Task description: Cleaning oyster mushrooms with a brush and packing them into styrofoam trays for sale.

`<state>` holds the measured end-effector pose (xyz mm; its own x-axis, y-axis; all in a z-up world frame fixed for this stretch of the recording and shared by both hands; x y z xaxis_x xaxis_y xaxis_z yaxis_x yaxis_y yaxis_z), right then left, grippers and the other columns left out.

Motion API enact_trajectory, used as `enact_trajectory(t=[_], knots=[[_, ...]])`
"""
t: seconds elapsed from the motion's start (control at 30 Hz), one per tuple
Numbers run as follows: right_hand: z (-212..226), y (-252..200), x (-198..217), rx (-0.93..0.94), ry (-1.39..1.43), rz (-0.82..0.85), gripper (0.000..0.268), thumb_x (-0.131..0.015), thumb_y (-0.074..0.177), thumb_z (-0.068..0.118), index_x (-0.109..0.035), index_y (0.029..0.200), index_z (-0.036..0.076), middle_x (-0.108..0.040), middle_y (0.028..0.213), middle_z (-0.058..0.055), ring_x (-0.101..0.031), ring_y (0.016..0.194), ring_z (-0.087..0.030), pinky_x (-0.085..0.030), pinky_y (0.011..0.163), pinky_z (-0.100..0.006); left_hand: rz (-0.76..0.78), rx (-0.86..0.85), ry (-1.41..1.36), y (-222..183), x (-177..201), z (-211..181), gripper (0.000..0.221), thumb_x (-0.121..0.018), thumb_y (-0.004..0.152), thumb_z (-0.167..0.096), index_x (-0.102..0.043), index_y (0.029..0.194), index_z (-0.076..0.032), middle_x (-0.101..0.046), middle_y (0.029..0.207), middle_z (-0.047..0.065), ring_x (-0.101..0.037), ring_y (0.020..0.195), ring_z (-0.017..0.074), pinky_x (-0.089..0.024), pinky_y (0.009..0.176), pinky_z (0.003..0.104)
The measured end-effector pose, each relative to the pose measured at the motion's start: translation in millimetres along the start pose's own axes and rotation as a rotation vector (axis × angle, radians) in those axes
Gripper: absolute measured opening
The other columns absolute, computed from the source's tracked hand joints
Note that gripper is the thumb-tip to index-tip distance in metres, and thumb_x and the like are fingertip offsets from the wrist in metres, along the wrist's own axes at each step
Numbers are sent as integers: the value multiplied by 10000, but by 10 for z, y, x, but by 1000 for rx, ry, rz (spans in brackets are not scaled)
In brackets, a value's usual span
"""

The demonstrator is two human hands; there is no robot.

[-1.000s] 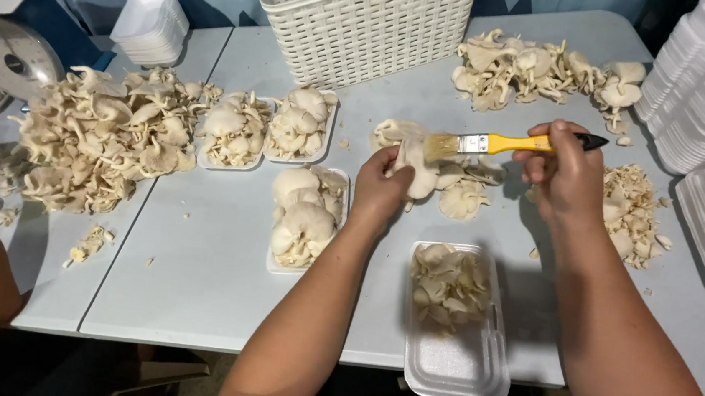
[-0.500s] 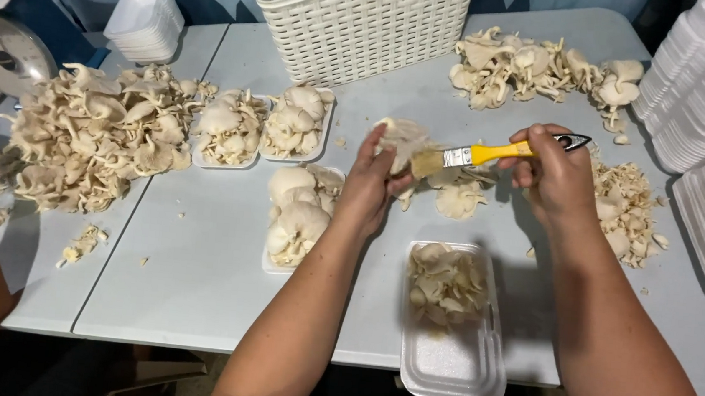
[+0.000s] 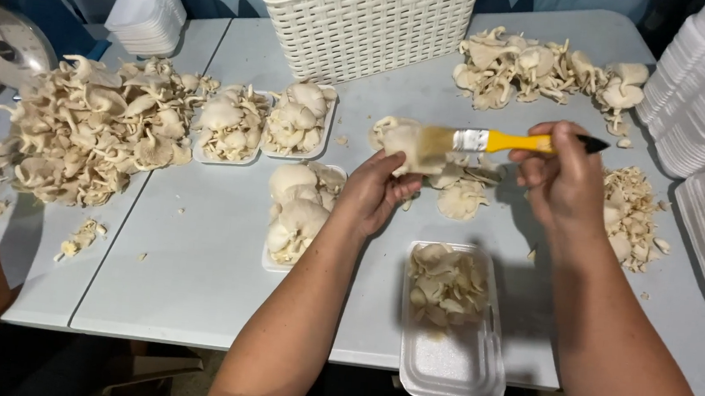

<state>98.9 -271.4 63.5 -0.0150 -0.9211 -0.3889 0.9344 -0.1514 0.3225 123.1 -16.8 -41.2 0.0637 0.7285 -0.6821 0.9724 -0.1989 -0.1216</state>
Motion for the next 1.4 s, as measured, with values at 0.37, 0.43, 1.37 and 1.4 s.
enact_trajectory(t=[0.37, 0.43, 1.37, 1.4], knots=[[80, 110, 337, 28, -271, -241, 157, -614, 1070, 298, -675, 1065, 153, -671, 730, -109, -650, 568, -84, -381, 444, -185, -245, -2, -187, 171, 227, 44, 380, -652, 877, -238, -647, 1195, -30, -673, 1040, 211, -676, 918, 375, -622, 775, 525], [-24, 115, 352, -10, -223, -222, 173, -613, 1076, 335, -677, 1103, 177, -679, 743, -126, -577, 496, -61, -404, 463, -195, -218, 39, -212, 215, 289, 114, 455, -674, 864, -322, -659, 1229, -51, -698, 1040, 209, -696, 894, 368, -618, 775, 512], [77, -123, -276, -1, -394, 213, 90, -603, 1085, 136, -663, 1082, 70, -594, 682, -100, -579, 562, -133, -511, 586, -254, -144, -80, -113, -189, -59, -257, 34, -633, 916, -81, -649, 938, -100, -504, 666, -8, -460, 539, 78, -623, 643, 371], [100, -102, -205, 7, -422, 115, 92, -603, 1053, 88, -670, 1021, 34, -660, 738, -183, -520, 487, -139, -420, 476, -232, -168, -97, -95, -225, -50, -290, 78, -654, 914, -88, -662, 988, -109, -557, 719, -18, -472, 547, 64, -624, 590, 330]])
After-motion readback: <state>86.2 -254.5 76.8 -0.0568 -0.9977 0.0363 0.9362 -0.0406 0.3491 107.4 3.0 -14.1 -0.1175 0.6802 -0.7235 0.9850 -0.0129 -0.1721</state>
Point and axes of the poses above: each hand's wrist, its own y-axis towards the middle knuckle, its own x-axis out of the back of the hand, z = x × y, the point moved 10 cm from there along y, towards the middle knuckle
